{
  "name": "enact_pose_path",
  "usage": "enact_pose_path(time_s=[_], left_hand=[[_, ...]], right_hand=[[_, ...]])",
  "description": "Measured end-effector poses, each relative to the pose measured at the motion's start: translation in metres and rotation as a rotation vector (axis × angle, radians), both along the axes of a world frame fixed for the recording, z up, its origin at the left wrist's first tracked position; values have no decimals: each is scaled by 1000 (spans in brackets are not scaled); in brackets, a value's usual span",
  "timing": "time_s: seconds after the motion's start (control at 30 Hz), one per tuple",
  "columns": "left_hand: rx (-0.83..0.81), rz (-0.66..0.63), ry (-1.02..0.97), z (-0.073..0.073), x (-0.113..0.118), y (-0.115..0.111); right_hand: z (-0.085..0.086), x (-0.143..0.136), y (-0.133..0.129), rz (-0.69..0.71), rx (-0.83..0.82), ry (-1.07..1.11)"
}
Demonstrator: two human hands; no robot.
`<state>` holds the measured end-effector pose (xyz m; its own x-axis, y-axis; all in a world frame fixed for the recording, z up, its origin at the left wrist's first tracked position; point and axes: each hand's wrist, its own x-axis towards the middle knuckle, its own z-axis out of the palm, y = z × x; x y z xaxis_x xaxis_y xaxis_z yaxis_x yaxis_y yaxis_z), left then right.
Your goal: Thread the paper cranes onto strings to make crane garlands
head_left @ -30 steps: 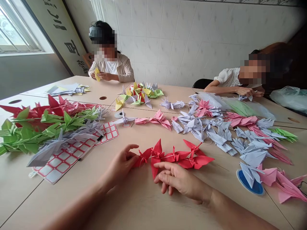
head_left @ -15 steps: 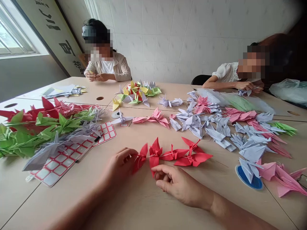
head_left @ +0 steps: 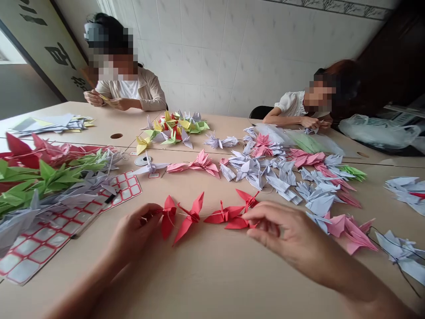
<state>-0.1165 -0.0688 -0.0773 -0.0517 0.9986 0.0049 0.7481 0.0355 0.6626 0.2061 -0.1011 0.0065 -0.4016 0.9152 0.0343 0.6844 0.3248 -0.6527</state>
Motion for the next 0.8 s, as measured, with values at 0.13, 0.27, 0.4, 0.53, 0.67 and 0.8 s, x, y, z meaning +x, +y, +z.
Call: enact_pose_path(time_s=[0.13,0.27,0.4,0.53,0.67,0.8], left_hand=[[-13,9,-34,-5,-10,5],[-22,-16,-75,-12,-14,7],[-38,25,-109,-9,-7,5],[-29,51,-119,-4,-1,4],[-46,19,-74,-6,-5,6],[-51,26,-80,-9,-8,9]], right_hand=[[-10,29,4,-185,113,-331],[-41,24,7,-192,116,-480],[-53,16,13,-234,136,-534],[-58,19,16,-254,173,-461],[-65,22,17,-257,218,-375],[-65,24,18,-243,175,-356]])
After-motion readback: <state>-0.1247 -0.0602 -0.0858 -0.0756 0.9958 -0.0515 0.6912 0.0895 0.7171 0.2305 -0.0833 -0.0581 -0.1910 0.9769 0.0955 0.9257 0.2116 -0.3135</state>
